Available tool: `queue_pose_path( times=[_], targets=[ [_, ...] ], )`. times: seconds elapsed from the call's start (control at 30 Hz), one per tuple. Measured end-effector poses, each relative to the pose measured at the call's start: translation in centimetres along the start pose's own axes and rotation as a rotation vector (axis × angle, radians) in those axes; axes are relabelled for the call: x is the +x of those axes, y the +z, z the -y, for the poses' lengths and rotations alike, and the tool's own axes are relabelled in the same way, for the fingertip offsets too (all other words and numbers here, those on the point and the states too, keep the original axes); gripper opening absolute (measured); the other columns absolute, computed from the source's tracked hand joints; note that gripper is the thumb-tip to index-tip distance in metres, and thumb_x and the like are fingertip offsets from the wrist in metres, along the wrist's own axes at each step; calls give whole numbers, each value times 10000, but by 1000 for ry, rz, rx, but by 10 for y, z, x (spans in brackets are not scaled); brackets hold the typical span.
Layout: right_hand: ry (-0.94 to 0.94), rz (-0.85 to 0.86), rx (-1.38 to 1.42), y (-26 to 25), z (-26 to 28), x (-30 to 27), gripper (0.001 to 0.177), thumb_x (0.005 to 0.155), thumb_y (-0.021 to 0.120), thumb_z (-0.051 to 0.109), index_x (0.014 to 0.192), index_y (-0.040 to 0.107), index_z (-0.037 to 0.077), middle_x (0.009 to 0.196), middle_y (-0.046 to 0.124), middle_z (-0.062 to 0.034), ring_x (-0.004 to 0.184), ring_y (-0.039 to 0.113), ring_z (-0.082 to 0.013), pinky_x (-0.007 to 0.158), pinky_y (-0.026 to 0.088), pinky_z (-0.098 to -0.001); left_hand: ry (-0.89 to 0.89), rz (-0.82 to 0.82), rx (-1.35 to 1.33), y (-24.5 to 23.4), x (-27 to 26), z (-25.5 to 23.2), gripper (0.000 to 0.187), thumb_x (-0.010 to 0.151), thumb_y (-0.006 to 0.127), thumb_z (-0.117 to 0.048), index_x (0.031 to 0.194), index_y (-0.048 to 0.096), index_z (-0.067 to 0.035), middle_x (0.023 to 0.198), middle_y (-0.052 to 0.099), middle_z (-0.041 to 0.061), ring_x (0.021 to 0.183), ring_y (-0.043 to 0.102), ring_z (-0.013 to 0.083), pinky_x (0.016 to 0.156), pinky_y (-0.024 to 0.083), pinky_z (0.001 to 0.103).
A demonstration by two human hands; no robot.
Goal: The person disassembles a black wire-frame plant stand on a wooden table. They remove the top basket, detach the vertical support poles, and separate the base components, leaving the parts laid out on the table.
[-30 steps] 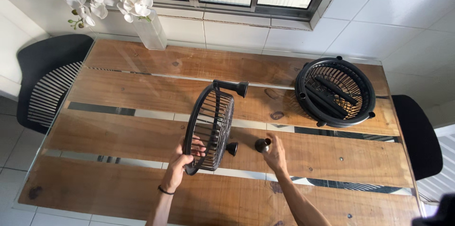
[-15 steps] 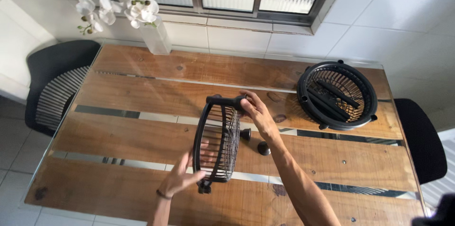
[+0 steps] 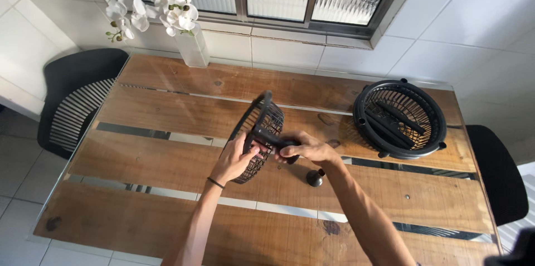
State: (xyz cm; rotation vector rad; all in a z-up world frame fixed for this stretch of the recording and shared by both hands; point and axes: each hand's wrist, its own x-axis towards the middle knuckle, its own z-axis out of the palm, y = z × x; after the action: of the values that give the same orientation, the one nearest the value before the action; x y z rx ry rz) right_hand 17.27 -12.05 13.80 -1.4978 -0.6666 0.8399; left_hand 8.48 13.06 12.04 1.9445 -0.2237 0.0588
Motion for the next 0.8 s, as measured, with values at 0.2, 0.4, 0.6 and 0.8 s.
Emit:
queue_pose_path(
  times=[0.2,0.4,0.6,0.8],
  targets=[
    [163,100,288,8,10,-5,301,835,731,226,1037,679,9,873,742,-98,794,722,-200,739,613,-346,-232,-30,-30,0,6,-39,305,975,575,-205,1204,600,-5,896,763,138,675,785,201,549,627,309],
    [113,21,167,18,1,-8,248,819,781,146,969,687,-27,788,696,-89,700,685,-191,669,575,-344,-238,-36,-48,2,-3,-41,338,1019,452,-294,1190,566,-26,773,740,101,599,752,207,499,598,327],
    [123,-39,147,29,3,-3,224,806,761,145,970,697,7,767,703,-80,684,692,-178,664,588,-330,-76,-180,559,11,2,-27,348,1089,403,-334,1041,579,-37,666,666,154,559,675,316,503,529,433],
    [137,-183,-189,43,19,-1,217,815,720,174,950,725,4,719,714,-70,664,698,-146,645,575,-299,-104,-260,557,11,4,-27,362,1071,414,-355,985,571,-40,727,687,214,706,679,444,618,499,561]
  ],
)
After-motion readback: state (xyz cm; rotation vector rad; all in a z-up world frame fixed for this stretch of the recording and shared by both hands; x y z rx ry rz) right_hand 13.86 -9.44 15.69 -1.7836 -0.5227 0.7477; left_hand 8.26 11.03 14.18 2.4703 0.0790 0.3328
